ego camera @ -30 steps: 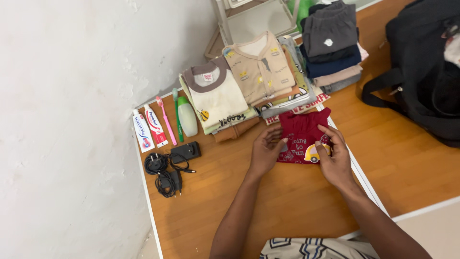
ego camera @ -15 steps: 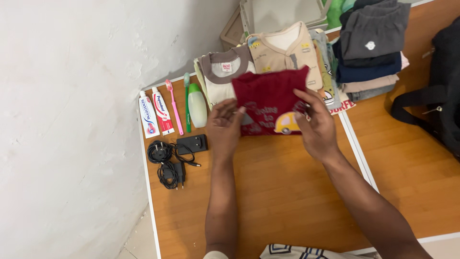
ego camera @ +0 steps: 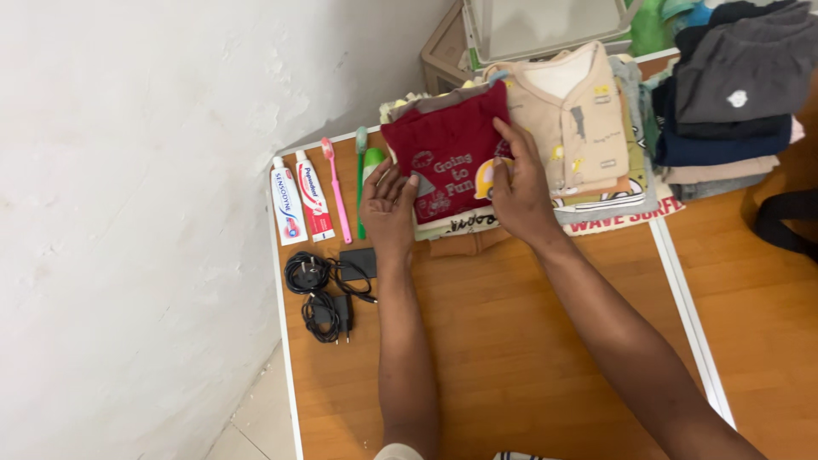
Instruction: The person takes a red shirt and a white patterned garment from a bag, spreads them out on a table, and folds each item into a compact square by hand.
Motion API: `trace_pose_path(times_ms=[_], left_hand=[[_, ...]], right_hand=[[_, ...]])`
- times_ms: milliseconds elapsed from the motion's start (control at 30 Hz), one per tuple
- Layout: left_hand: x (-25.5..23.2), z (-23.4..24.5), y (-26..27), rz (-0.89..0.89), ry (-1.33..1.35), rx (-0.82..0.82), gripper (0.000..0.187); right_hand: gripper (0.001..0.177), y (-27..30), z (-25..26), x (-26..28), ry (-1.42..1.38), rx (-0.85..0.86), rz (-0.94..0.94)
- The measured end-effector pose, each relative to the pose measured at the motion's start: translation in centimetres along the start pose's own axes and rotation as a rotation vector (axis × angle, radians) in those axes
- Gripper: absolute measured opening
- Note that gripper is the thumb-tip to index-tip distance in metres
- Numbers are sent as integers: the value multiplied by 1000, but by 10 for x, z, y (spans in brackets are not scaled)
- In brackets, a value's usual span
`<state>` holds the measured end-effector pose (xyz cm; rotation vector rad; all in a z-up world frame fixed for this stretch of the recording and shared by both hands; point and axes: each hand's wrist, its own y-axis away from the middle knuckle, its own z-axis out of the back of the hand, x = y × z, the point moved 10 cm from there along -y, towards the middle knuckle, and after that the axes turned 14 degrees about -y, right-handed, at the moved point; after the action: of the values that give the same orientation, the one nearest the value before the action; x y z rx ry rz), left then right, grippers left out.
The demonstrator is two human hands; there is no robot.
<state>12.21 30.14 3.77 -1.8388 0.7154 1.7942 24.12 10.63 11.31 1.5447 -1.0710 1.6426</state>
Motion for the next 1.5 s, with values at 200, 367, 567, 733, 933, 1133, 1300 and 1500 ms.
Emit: trace_pose_path(times_ms=[200,367,567,733,933,1133,1300,1500], left_hand=[[-19,11,7,-137,101,-90,46],[-15,3,0,-142,48,-73,45],[-24,-12,3,-92,107,19,50],[-39,-24,17,-116,101,65,54],[-62,-19,23,-223,-244,-38,58],[-95,-47,51,-649,-756,-79,48],[-62,-63,40,-638,-878,1,48],[-60,-63,43,-654,-886,19,49]], right_hand=[[50,7,-3,17,113,-50,260],[48,-4,-7,2,-27,-58,234],[44,-10,4,6,-96,-136,118],[46,-5,5,25,15,-173,202],[49,12,-2,48,333,-163,468],[58,12,-29,31,508,-8,471],[58,6,-37,-5,508,101,390],[56,10,-34,-5,511,137,386]])
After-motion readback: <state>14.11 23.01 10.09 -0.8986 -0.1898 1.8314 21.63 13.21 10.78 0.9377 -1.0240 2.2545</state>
